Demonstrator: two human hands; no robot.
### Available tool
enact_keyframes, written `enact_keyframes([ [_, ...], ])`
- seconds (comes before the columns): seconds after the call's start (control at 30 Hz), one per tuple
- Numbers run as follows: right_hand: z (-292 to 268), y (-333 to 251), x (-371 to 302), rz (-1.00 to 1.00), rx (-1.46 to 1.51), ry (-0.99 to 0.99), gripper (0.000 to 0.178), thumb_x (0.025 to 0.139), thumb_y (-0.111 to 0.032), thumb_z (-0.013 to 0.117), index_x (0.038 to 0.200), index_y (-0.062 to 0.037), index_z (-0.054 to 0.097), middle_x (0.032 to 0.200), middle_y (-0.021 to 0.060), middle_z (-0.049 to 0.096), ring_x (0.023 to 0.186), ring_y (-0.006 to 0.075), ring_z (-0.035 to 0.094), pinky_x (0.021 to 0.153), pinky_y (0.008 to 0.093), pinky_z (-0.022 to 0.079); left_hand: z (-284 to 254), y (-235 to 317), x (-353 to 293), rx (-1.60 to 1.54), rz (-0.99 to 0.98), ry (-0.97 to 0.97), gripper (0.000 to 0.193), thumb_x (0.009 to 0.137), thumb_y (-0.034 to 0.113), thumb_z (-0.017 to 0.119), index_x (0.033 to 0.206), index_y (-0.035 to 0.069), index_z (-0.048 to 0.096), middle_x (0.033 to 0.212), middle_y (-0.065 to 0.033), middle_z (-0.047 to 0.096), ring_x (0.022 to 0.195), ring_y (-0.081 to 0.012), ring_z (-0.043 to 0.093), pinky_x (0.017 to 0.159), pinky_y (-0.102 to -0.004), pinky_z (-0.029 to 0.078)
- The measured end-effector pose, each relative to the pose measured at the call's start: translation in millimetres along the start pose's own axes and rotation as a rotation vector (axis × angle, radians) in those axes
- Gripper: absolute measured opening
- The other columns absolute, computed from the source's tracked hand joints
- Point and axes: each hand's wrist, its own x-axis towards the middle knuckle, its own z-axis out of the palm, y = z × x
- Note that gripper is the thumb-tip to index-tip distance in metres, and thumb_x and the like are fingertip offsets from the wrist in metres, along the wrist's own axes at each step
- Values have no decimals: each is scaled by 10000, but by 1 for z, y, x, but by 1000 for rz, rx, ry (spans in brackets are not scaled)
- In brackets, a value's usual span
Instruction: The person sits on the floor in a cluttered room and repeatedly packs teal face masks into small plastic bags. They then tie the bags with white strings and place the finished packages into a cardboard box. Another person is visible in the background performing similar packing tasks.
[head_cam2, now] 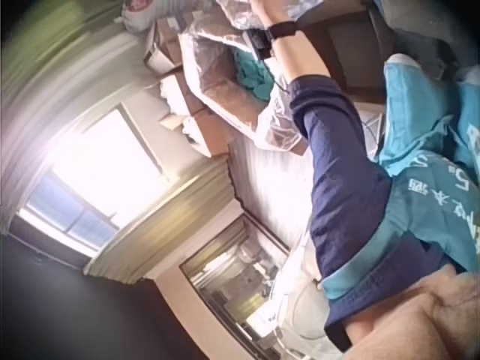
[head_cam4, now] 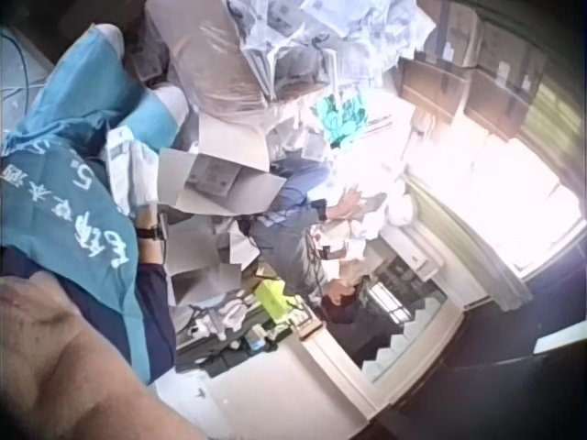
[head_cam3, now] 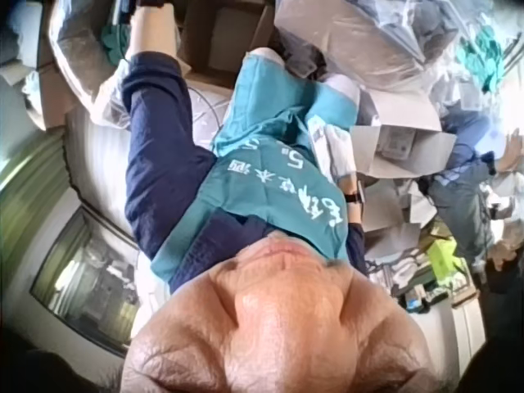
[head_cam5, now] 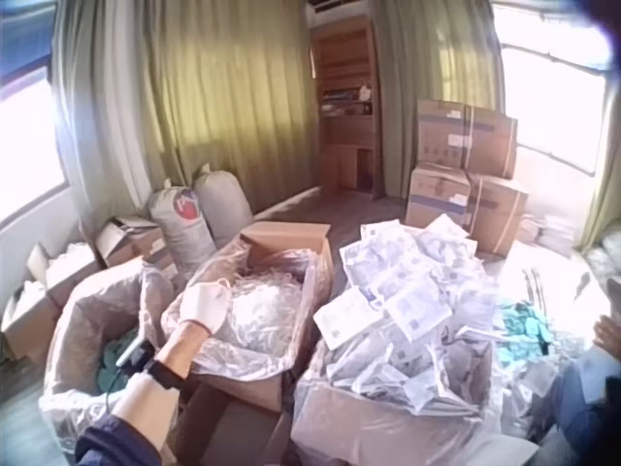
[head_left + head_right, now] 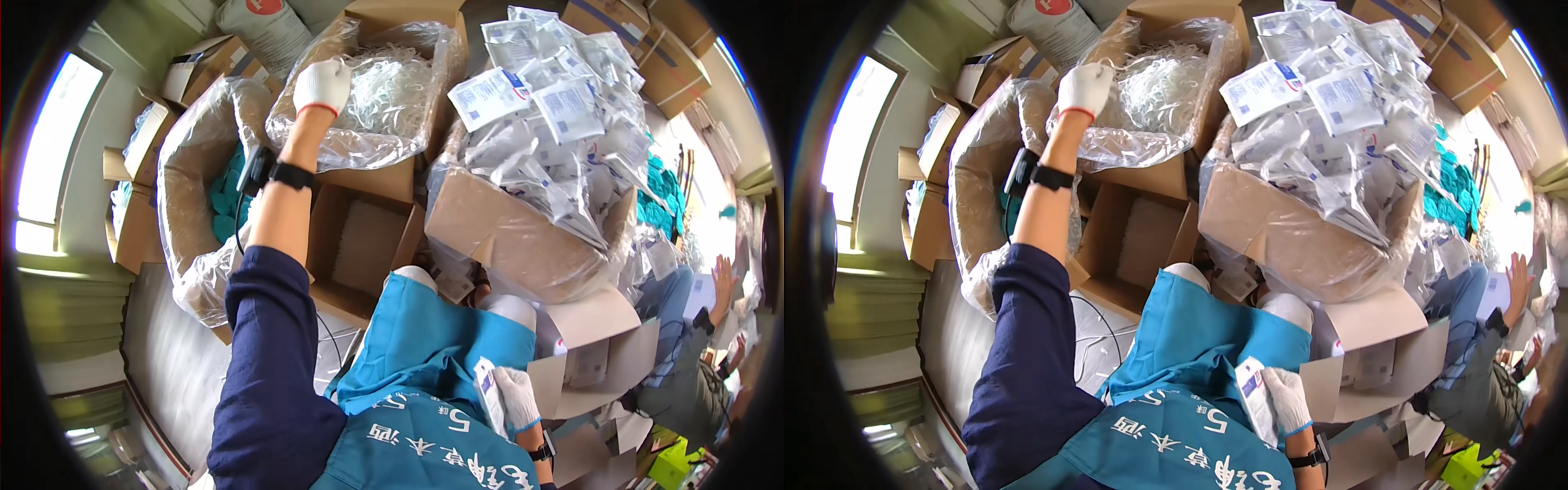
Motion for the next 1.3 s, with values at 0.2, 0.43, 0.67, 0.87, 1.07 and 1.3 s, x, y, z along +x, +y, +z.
enact_keyframes([
  [0.2, 14, -30, 4, -573, 195, 154, 195, 1021, -157, 568, 962, -15, 687, 855, -1, 656, 789, 65, 559, 710, 238, 468, 27, 42, -154, 15, 24, -218, 365, 784, 427, 744, 943, 99, 722, 921, -170, 724, 902, -374, 689, 812, -447, 537],
  [0.43, 30, -65, -1, -732, 358, 372, 249, 1010, -197, 622, 1128, 17, 671, 950, 11, 681, 822, 58, 565, 727, 220, 459, 21, 90, -320, -1338, -203, -892, 451, 1020, 374, 583, 1215, -32, 621, 1023, -159, 720, 931, -211, 692, 813, -340, 553],
  [0.67, 38, -48, -25, -585, 45, 157, 254, 909, -152, 736, 1107, -10, 668, 962, 46, 700, 825, 87, 612, 717, 239, 494, 1, 127, -376, -930, -75, -673, 259, 1006, 214, 635, 1063, -33, 686, 878, -26, 697, 809, -63, 585, 736, -245, 489],
  [0.87, 33, -59, -49, -1097, -307, 299, 302, 837, -157, 775, 1110, -63, 684, 1050, 127, 715, 968, 271, 697, 860, 350, 541, -21, 136, -394, -726, 210, -835, 189, 956, 161, 671, 988, -23, 704, 757, -100, 661, 694, -142, 611, 667, -293, 499],
  [1.07, 32, -43, -54, -1291, -516, 259, 133, 790, -102, 781, 825, -78, 655, 775, 98, 639, 729, 298, 657, 639, 357, 515, -23, 148, -420, -646, 377, -992, 180, 970, 151, 634, 998, -17, 690, 780, -150, 655, 717, -142, 591, 699, -313, 509],
  [1.3, 49, -22, -34, -1443, -383, 419, 167, 760, -65, 776, 788, -87, 612, 721, 98, 632, 684, 290, 658, 584, 345, 511, -25, 144, -434, -403, 671, -792, 122, 916, 95, 602, 960, 28, 693, 841, -172, 687, 805, -368, 665, 700, -396, 520],
])
